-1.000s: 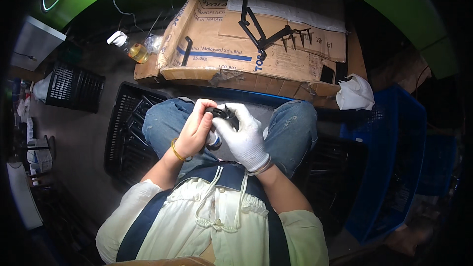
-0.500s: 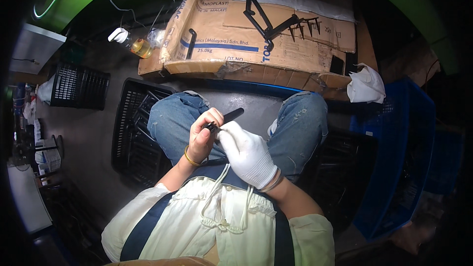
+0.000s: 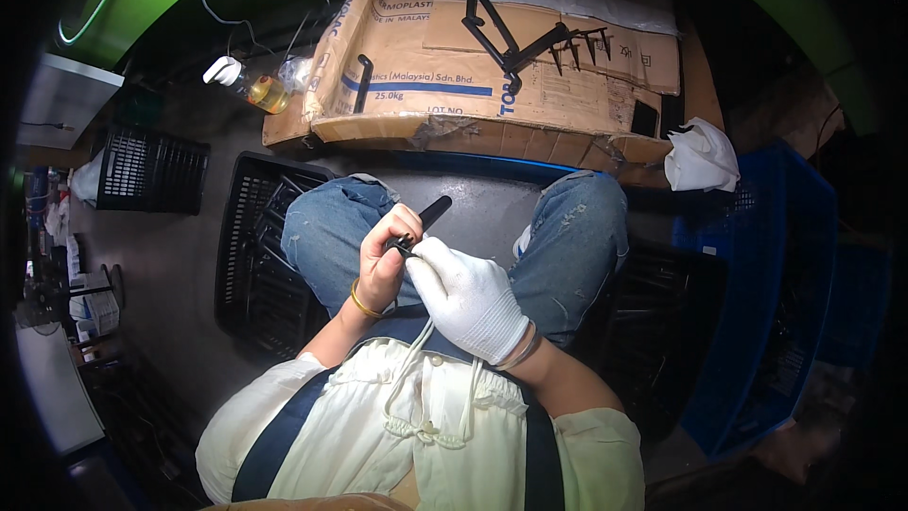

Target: Manually assembling black plastic components and connectors onto L-shaped tubes.

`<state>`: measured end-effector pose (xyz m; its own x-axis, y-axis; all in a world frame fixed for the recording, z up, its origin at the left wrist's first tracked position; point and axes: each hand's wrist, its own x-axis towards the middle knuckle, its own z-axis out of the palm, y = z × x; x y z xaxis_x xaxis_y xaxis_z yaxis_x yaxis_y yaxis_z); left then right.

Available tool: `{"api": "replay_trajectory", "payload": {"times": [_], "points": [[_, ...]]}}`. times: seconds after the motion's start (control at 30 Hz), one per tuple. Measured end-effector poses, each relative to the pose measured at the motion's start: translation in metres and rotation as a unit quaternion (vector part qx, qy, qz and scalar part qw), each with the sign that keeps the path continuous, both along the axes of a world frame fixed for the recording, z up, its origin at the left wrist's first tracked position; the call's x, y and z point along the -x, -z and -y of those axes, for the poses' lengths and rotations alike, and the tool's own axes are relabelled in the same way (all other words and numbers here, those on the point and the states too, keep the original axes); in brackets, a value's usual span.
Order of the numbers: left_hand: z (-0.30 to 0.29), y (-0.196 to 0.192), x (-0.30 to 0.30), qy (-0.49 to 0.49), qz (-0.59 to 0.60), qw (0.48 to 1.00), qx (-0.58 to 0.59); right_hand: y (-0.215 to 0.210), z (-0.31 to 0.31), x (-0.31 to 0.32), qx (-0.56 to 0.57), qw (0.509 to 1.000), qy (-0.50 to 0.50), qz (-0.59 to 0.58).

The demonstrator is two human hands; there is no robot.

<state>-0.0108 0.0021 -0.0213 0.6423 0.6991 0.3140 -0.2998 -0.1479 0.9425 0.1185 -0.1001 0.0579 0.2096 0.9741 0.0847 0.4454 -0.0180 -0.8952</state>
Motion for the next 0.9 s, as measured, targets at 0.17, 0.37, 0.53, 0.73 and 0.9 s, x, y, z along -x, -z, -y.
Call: {"api": "replay_trajectory", "payload": {"times": [0.17,0.37,0.53,0.73,0.9], "points": [[0.000,0.000,0.000,0.002,-0.001,1.000,-0.004,0.000,0.001,0.000,0.002,1.000,0.007,0.003],[-0.003,-0.003,-0.001,0.001,-0.018,0.999,-0.038,0.001,0.003,-0.003,0.022,0.999,0.001,0.028],[0.002,0.004,0.002,-0.013,-0.046,0.999,-0.026,0.007,0.001,-0.001,0.007,0.997,0.038,0.061],[0.000,-0.002,-0.013,0.005,0.124,0.991,0.055,0.042,0.008,-0.031,0.112,0.984,0.140,0.003],[0.009,0.003,-0.014,0.012,0.112,0.990,0.084,0.014,-0.008,-0.002,-0.019,0.968,0.150,-0.202]]}}
